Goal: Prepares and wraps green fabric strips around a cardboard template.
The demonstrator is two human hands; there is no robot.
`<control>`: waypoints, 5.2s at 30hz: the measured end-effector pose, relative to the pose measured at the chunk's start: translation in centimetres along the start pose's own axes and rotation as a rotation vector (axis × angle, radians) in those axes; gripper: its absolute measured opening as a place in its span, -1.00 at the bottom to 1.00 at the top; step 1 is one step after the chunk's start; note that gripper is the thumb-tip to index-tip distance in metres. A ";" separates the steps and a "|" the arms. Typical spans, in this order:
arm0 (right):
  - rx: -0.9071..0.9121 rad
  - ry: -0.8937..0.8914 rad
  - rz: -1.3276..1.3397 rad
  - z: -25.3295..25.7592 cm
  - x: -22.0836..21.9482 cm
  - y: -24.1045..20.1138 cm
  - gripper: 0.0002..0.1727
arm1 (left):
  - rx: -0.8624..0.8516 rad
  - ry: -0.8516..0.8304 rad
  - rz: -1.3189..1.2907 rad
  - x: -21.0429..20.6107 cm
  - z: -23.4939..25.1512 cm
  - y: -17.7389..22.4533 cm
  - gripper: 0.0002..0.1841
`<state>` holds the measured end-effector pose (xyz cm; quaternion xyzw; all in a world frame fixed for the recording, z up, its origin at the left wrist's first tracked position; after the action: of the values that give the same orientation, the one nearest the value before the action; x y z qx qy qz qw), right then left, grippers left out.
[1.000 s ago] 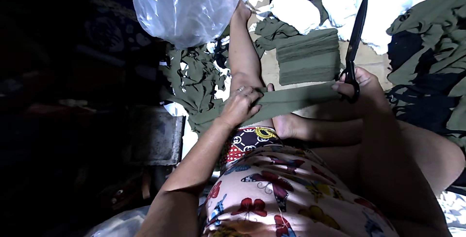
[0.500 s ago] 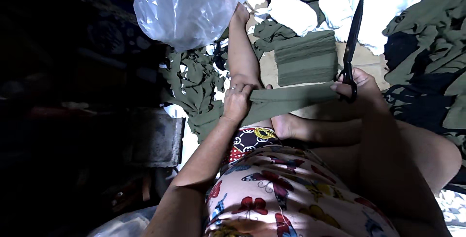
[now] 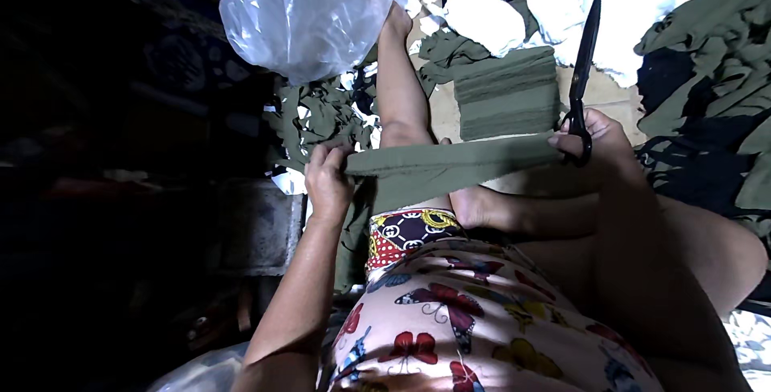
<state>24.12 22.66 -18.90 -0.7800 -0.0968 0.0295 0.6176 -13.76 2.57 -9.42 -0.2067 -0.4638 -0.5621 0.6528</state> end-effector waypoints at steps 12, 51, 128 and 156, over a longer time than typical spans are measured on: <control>0.055 -0.034 -0.001 0.2 0.3 0.0 -0.75 | -0.001 -0.122 -0.037 0.4 -8.0 -2.1 -0.59; 0.177 -0.095 0.162 -0.9 0.8 -2.6 -0.74 | -0.183 -0.855 -0.083 -10.5 -1.4 12.3 -0.74; 0.212 -0.072 0.218 -3.4 0.2 -6.6 -0.73 | 0.055 -0.819 -0.545 -5.9 -5.3 8.7 -0.72; 0.159 -0.021 0.192 -0.4 2.5 -1.7 -0.71 | 0.158 -1.049 -0.536 -10.6 5.3 4.4 -0.94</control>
<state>26.41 23.12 -16.93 -0.7337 -0.0254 0.1043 0.6709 -11.04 13.72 -14.63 -0.2831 -0.8010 -0.4940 0.1851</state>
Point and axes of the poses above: each hand's wrist, its own z-axis towards the middle knuckle, its own x-axis out of the back of the hand, y = z × x, the point moved 7 cm from there along z, towards the middle knuckle, and after that the axes turned 15 degrees about y, right-handed, at the moved point
